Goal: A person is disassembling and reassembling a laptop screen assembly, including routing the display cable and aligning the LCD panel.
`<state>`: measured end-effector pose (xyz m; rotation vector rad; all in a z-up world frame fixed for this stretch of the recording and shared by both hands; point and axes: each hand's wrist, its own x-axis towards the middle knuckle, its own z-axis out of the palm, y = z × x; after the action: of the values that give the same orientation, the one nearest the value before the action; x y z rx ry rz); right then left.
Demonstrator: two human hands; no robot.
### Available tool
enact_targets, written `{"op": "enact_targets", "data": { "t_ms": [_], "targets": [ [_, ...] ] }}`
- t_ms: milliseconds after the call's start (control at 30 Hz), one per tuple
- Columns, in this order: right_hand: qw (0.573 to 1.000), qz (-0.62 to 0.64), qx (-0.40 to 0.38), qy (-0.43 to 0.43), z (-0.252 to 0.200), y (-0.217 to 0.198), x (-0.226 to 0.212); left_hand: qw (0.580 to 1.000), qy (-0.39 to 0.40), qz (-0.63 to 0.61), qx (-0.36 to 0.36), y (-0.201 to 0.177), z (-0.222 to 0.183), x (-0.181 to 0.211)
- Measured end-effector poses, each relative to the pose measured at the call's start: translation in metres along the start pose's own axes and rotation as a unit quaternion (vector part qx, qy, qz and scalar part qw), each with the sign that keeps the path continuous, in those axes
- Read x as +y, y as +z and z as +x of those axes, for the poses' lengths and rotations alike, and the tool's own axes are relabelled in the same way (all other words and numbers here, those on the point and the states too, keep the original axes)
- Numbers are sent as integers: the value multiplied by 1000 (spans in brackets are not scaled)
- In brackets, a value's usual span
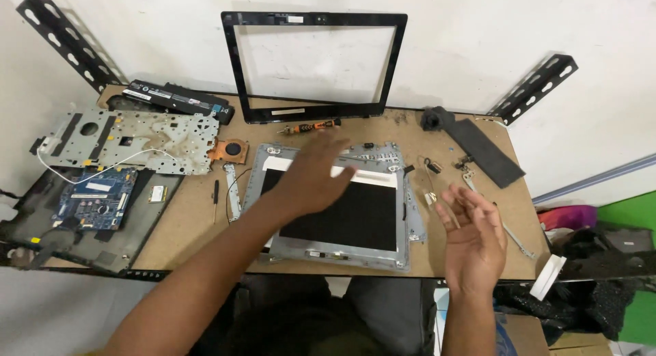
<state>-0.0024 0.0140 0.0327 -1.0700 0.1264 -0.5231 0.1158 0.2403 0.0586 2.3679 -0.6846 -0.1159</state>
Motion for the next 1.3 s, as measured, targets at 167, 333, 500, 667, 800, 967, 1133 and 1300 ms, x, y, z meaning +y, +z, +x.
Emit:
{"op": "enact_targets", "data": {
  "t_ms": [167, 333, 500, 667, 800, 967, 1133, 1300],
  "targets": [
    [984, -172, -34, 9, -4, 6, 10, 996, -46, 16, 81, -23, -18, -57],
    [963, -257, -83, 6, -1, 18, 19, 986, -130, -10, 105, -53, -46, -25],
    [944, -310, -113, 6, -3, 28, 17, 982, -82, -56, 162, -50, -78, -21],
    [943, -312, -118, 11, -6, 29, 20, 977, -158, -63, 129, -50, -102, -19],
    [950, -292, -111, 16, -4, 27, 23, 975, -165, -98, 113, -46, -113, -9],
    [958, -269, -99, 18, -3, 32, 22, 963, -170, -144, 149, -39, -111, -6],
    [971, -225, -78, 16, 7, 27, 28, 956, -167, -181, 162, -37, -114, 1],
    [977, -198, -77, 19, 21, 28, 29, 954, -165, -197, 156, -30, -117, 0]
  ]
}}
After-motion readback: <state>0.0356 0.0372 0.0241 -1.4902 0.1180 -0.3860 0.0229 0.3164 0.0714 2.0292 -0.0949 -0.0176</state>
